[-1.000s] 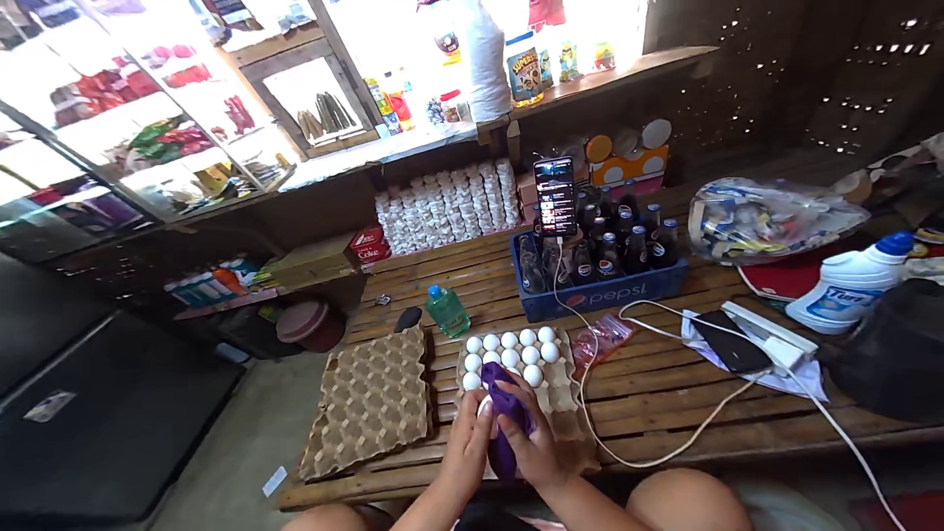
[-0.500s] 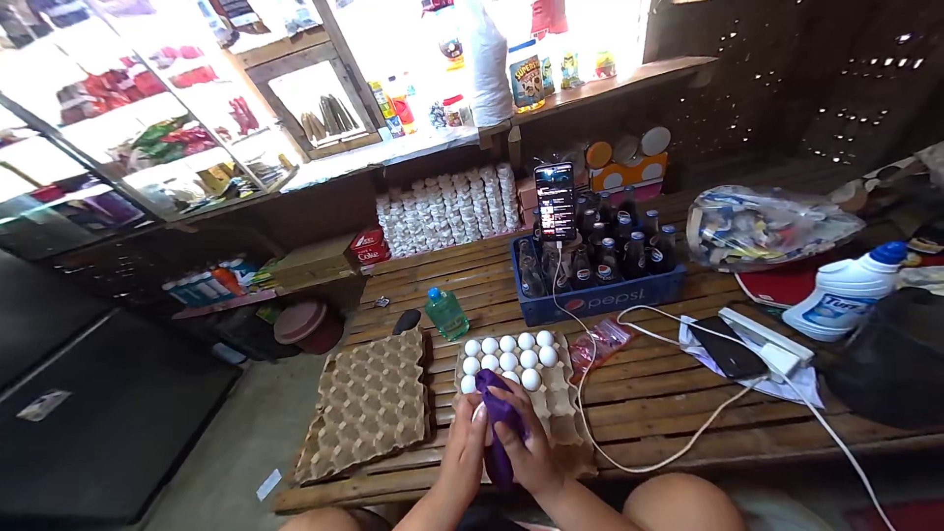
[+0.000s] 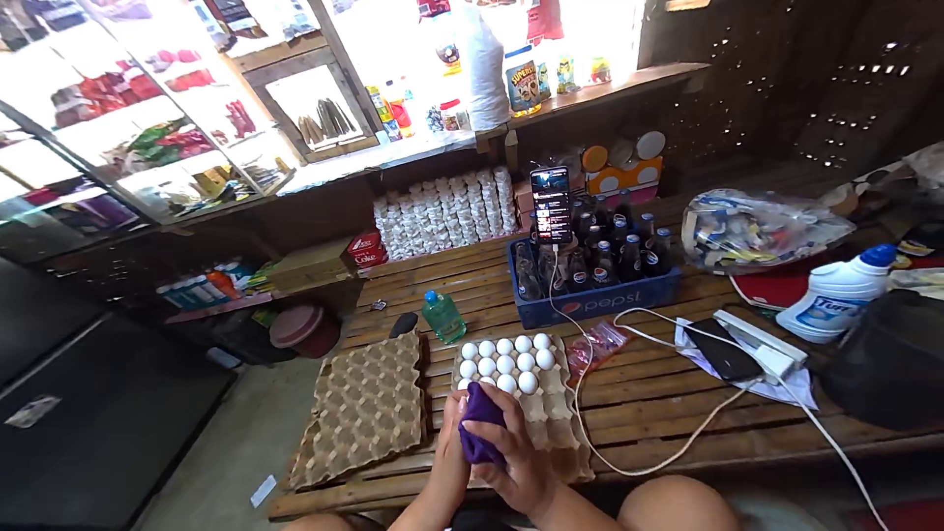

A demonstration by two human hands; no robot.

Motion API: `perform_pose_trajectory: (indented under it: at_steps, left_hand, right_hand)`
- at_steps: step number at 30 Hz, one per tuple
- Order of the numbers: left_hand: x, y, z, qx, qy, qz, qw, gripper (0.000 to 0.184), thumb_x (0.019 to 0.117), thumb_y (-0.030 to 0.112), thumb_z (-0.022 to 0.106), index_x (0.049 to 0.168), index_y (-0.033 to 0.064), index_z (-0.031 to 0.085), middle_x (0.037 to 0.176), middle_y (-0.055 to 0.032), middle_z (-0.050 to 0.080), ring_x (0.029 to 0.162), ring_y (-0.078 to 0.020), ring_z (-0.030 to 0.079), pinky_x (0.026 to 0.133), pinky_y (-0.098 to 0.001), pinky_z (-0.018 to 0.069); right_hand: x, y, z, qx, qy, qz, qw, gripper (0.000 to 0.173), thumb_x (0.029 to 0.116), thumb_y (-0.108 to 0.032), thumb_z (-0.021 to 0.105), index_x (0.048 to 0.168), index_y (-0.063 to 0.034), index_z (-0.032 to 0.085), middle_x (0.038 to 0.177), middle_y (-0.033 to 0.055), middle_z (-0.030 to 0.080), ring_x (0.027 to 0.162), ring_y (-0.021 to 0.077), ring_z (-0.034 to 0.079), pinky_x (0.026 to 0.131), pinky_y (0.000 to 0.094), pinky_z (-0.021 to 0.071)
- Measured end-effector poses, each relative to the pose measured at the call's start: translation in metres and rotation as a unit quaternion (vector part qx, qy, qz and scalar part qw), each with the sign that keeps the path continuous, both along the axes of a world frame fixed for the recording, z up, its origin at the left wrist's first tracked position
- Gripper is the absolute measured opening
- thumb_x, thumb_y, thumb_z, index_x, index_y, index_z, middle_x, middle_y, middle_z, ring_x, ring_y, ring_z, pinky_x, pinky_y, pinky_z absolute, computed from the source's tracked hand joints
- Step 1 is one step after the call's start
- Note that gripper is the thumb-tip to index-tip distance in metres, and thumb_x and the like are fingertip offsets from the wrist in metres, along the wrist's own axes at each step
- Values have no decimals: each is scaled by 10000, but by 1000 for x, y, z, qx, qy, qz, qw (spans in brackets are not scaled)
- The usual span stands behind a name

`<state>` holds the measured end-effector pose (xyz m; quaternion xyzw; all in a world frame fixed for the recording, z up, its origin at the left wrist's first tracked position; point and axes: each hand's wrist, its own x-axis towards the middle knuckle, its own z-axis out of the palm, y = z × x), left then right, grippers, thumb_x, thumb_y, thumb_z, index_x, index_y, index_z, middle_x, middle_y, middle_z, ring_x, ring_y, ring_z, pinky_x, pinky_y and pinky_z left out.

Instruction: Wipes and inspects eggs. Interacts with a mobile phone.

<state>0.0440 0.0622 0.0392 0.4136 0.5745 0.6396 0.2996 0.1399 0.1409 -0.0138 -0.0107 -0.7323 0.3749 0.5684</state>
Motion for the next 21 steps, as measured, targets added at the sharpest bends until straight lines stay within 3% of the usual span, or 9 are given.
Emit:
perform_pose_trajectory:
  at_steps: [2, 4, 7, 9, 11, 13, 16, 19, 21]
  left_hand:
    - [2, 0, -5, 11, 77, -7, 997, 543, 1098, 438, 278, 1281, -40, 461, 1150, -55, 605, 1064, -29, 595, 950, -251, 518]
    - [4, 0, -9, 7, 128, -4, 992, 667, 1075, 550, 294, 1270, -62, 473, 1127, -80, 614, 1019, -37, 618, 893, -262, 550]
    - [7, -3, -9, 3, 170, -26, 985, 576, 1093, 443, 321, 1289, -81, 460, 1134, -118, 616, 1019, -61, 624, 907, -285, 548]
    - [6, -4, -8, 8, 187, -36, 982, 522, 1095, 388, 331, 1285, -78, 471, 1154, -132, 616, 1044, -75, 625, 933, -293, 543]
    - [6, -3, -8, 18, 163, -33, 986, 529, 1097, 400, 322, 1276, -75, 472, 1137, -114, 617, 1034, -58, 619, 929, -278, 537]
    - [7, -1, -4, 21, 98, -10, 995, 538, 1098, 421, 316, 1278, -65, 460, 1105, -75, 622, 999, -32, 625, 895, -264, 548]
    - [7, 0, 7, 8, -16, 20, 1000, 417, 1087, 305, 273, 1302, -14, 433, 1113, -16, 600, 1007, -10, 608, 915, -242, 532]
    - [3, 2, 5, -7, -10, 12, 1000, 421, 1093, 313, 263, 1315, -3, 431, 1135, -22, 592, 1031, -13, 597, 931, -243, 522]
    - [2, 2, 1, -28, 47, -1, 999, 482, 1087, 339, 275, 1328, -51, 425, 1122, -70, 625, 1014, -41, 620, 910, -283, 545]
  right_hand:
    - [-1, 2, -2, -57, 25, 23, 998, 447, 1024, -579, 458, 1347, -304, 599, 1541, 85, 448, 1434, 244, 425, 1162, 446, 410]
    - [1, 2, 1, -142, 40, 54, 988, 409, 1041, -504, 489, 1335, -250, 618, 1487, 49, 516, 1396, 173, 468, 1152, 386, 424]
    - [12, -3, 19, -341, 31, 113, 933, 428, 1064, -344, 491, 1324, -19, 593, 1330, 45, 622, 1236, 44, 571, 1081, 270, 475]
    - [15, -3, 27, -403, 21, 125, 906, 435, 1076, -291, 450, 1356, 30, 534, 1289, 41, 644, 1175, 16, 603, 1053, 244, 494]
    - [12, -4, 20, -345, 33, 121, 930, 453, 1075, -354, 462, 1354, -11, 559, 1355, 31, 610, 1259, 28, 553, 1101, 261, 457]
    - [8, -4, 11, -229, 28, 92, 969, 418, 1053, -432, 493, 1340, -156, 619, 1456, 34, 540, 1368, 91, 473, 1148, 322, 413]
    - [0, -3, 3, -61, 7, 27, 998, 339, 1024, -434, 569, 1351, -344, 591, 1553, 62, 435, 1439, 209, 415, 1167, 425, 405]
    - [-5, -2, -2, -37, 8, -4, 999, 353, 1008, -428, 601, 1356, -377, 576, 1550, 59, 434, 1432, 218, 423, 1160, 433, 409]
    - [-1, -1, 1, -106, 6, 13, 994, 335, 1012, -429, 593, 1323, -306, 615, 1516, 46, 479, 1422, 169, 436, 1166, 385, 410]
